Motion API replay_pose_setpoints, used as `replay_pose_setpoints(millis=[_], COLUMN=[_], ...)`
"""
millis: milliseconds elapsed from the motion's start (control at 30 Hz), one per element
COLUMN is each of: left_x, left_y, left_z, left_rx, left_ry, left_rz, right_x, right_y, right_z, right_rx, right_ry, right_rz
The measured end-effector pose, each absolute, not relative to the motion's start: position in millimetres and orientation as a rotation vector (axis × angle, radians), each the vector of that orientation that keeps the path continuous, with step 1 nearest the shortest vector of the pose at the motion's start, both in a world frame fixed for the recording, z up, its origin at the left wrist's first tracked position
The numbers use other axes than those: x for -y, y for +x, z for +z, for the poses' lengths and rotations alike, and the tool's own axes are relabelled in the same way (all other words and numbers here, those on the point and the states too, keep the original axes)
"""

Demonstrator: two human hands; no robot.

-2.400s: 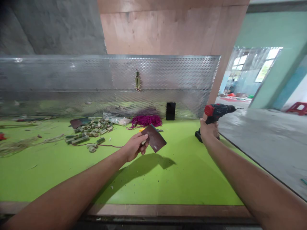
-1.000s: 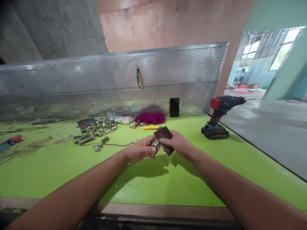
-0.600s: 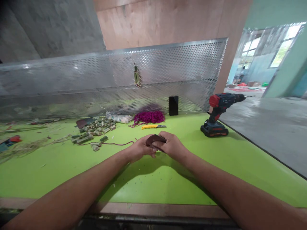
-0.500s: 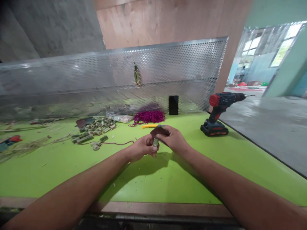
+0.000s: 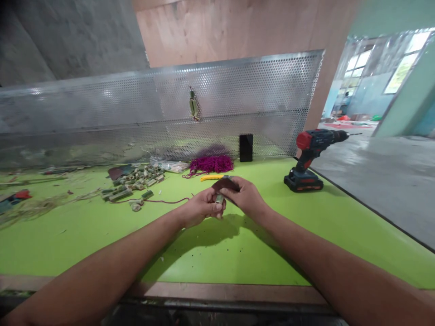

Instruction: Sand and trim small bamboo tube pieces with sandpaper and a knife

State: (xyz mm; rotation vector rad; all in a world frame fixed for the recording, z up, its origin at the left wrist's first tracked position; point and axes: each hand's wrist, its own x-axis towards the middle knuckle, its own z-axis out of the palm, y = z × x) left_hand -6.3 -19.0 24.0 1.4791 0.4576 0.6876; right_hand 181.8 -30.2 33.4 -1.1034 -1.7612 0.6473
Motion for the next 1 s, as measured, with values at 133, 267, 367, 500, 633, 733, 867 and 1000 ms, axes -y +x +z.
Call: replay_pose_setpoints(millis=[133, 267, 367, 500, 633, 733, 867, 1000], left_x=[18.8, 17.4, 17.2, 18.6, 18.1, 15.4, 13.3, 13.5], left_y=[-4.6, -5.1, -5.5, -5.3, -6.0, -6.6, -6.4, -6.5], left_z=[22.9, 21.4, 21.9, 24.1, 24.6, 23.0, 21.2, 21.2], left_rx=[-0.440, -0.455, -0.465, -0.489, -0.516, -0.534, -0.481, -0.599], left_ry=[1.470, 1.452, 1.466, 1.482, 1.512, 1.538, 1.591, 1.610], left_rz=[0.676, 0.681, 0.686, 0.697, 0.699, 0.742, 0.689, 0.717], right_x=[30.0, 31.4, 31.5, 30.0, 33.1, 35.4, 33.2, 30.0], right_y=[181.2, 180.4, 180.3, 181.6, 180.5, 178.1, 177.7, 179.5], right_z=[34.2, 35.7, 35.5, 33.9, 33.5, 34.3, 33.1, 29.8], right_rx=[1.741, 1.733, 1.754, 1.783, 1.777, 1.841, 1.764, 1.880], right_ry=[-1.097, -1.104, -1.097, -1.071, -1.105, -1.080, -1.061, -1.100], right_rz=[0.626, 0.625, 0.621, 0.643, 0.637, 0.680, 0.561, 0.604])
